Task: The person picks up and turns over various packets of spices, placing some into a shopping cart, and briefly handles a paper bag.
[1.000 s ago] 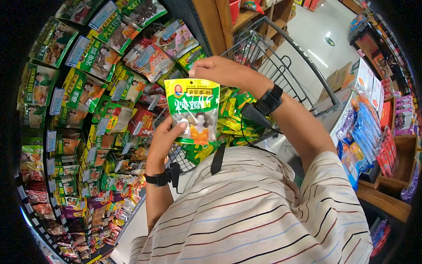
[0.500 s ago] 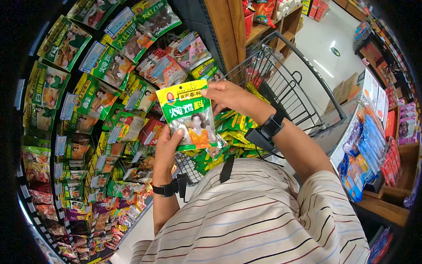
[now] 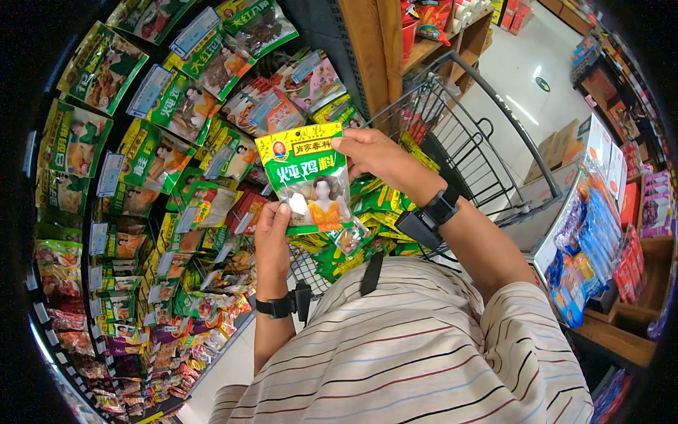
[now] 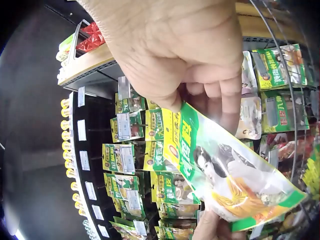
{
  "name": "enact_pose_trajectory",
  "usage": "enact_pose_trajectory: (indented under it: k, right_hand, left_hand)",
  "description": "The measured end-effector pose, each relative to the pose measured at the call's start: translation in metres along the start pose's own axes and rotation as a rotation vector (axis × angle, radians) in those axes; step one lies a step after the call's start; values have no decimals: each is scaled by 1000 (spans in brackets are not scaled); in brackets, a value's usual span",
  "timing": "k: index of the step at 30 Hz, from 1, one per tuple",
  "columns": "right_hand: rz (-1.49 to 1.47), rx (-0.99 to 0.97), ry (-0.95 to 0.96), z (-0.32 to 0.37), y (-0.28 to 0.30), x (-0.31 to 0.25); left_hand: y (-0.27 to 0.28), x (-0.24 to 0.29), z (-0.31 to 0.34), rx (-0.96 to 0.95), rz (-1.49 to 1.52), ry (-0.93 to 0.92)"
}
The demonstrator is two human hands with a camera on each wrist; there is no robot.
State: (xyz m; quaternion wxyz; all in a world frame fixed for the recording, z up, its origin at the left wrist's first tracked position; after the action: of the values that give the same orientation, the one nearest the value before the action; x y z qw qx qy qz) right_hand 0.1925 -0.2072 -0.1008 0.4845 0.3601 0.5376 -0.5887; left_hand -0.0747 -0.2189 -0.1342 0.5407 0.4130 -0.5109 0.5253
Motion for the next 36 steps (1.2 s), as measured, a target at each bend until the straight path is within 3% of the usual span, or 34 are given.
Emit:
enact_pose_trajectory:
  k: [5, 7, 17, 23, 36]
  right_hand:
    - [87, 28, 26, -6, -6, 0]
    - [159, 68, 46, -8, -13, -3]
    - [-128, 124, 34, -19, -40, -8]
    - [-110, 133, 39, -17, -40, -10]
    - [24, 49, 94, -17, -44, -18]
  left_hand:
    - [7, -11, -3, 129, -86, -123]
    - [5, -6, -2, 141, 4, -94]
    - [4, 3, -3, 200, 421, -51]
    - [16, 1, -2, 123, 311, -30]
    - [-4, 65, 0, -47, -76, -46]
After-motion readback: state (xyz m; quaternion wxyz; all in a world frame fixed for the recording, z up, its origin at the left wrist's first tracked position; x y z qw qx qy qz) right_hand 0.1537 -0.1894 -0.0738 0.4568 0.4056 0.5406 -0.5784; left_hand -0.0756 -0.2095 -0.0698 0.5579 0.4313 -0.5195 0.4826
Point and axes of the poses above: each hand's wrist, its own z-axis away from the middle knuckle, its own y-axis out of the back of the hand, x = y × z, the point moved 1 cm from there along -z, towards the middle knuckle, and after that the axes turned 7 degrees about x, right-handed, at the moved point
